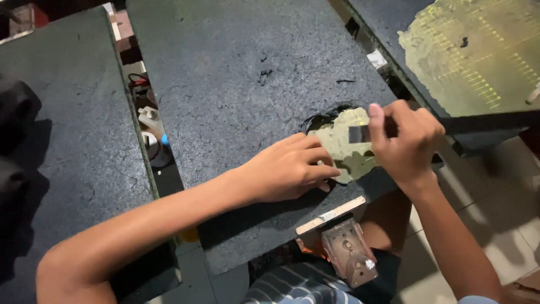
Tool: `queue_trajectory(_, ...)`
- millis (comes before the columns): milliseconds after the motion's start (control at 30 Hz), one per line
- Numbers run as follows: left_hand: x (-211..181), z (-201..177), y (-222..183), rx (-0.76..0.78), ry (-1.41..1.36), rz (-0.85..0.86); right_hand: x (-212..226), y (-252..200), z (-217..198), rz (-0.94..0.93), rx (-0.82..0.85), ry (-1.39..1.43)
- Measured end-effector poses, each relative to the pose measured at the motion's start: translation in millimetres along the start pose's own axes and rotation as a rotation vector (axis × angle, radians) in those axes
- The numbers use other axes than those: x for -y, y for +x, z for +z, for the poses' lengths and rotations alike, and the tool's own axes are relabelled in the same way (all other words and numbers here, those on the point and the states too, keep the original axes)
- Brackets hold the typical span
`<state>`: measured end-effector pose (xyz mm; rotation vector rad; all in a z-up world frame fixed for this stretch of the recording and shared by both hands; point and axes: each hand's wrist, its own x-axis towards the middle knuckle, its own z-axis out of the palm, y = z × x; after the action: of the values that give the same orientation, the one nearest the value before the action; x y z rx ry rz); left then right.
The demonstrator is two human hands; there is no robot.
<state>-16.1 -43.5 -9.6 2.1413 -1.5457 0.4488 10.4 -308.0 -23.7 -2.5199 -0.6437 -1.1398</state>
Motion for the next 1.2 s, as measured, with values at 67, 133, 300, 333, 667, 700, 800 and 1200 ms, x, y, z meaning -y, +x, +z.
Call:
queue_trajectory(67,0,5,5,0.046,0.041,-0.019,3,-2,-2,0.041,0.016,0.039)
queue_trajectory(133,2,8,11,0.091,0.091,-0.033,4,-2,-4,0.078,0.023,0.076)
queue_trajectory(300,-5,18,21,0.123,0.19,-0.151,7,0,-12,0.149,0.085,0.137)
queue_trajectory(333,-8,19,22,0.125,0.187,-0.148,7,-1,-12,0.152,0.086,0.135)
queue_trajectory(667,-13,30,17,-0.099,0.406,0.048,9,8,-7,0.002,0.274,0.001)
queue_trajectory(700,-13,26,20,-0.095,0.406,0.069,9,9,-8,-0.029,0.323,0.0)
queue_trajectory(800,-11,28,18,-0.084,0.4,0.088,9,10,-11,-0.006,0.336,0.026)
queue_trajectory(1200,-13,27,11,-0.173,0.351,0.024,14,4,-14,-0.095,0.303,-0.108)
